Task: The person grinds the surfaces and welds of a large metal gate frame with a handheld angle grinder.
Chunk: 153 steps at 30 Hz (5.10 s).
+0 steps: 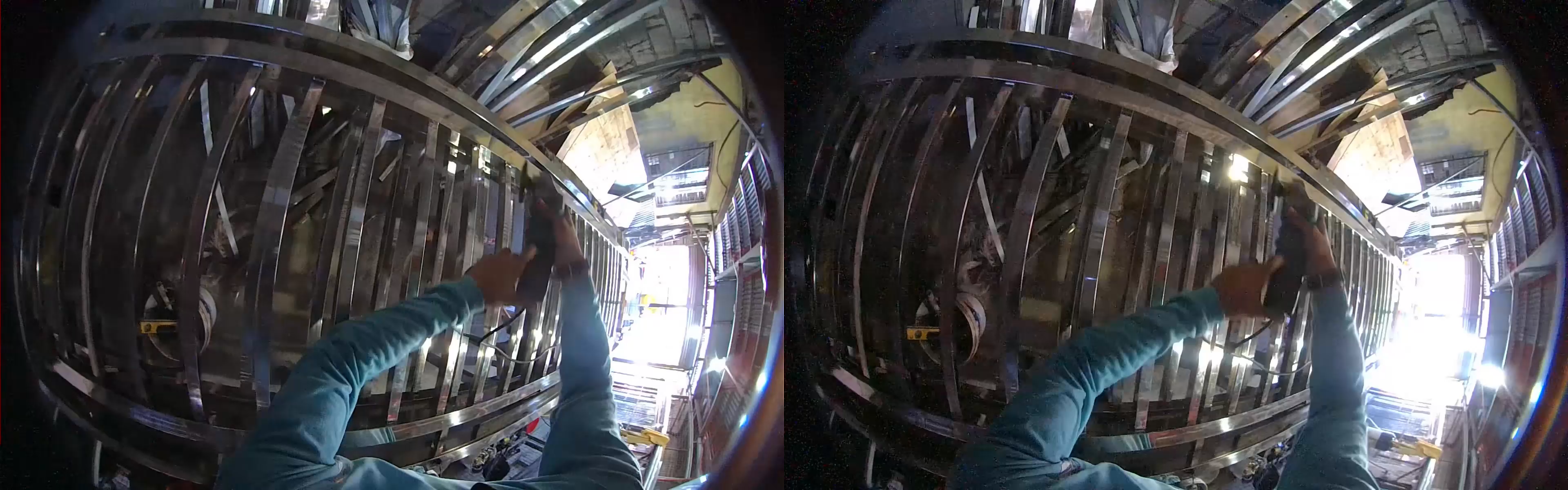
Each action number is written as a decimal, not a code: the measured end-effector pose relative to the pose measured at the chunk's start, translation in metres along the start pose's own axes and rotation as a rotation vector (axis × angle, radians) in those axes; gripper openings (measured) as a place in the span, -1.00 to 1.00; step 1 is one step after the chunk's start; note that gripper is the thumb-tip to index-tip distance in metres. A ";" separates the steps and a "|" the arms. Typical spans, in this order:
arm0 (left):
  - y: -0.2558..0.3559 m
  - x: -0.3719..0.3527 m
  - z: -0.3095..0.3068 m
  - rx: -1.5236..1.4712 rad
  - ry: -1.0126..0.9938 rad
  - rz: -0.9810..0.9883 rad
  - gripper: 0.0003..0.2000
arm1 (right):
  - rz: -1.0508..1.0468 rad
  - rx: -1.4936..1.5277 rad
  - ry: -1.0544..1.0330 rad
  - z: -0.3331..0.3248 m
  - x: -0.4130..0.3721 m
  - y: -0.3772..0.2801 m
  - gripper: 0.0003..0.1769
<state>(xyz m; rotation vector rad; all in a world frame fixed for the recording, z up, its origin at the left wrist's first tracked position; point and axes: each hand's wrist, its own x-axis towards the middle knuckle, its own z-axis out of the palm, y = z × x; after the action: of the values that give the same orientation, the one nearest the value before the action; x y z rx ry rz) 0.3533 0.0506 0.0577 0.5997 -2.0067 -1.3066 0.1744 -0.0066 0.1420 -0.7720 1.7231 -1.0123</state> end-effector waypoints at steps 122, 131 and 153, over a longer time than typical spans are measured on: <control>-0.093 -0.009 -0.093 -1.085 0.664 0.153 0.07 | -0.480 -1.039 -0.587 0.230 0.100 -0.055 0.21; -0.091 -0.013 -0.088 -1.078 0.704 0.038 0.01 | -0.731 -1.003 -0.589 0.234 0.092 -0.047 0.11; -0.096 -0.015 -0.087 -1.062 0.758 0.152 0.01 | -0.786 -1.154 -0.473 0.245 0.096 -0.038 0.10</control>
<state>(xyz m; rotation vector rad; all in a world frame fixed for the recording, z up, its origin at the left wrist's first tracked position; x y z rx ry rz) 0.4298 -0.0306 -0.0100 0.3153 -0.5858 -1.5046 0.3736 -0.1743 0.0872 -2.3269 1.4716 -0.1096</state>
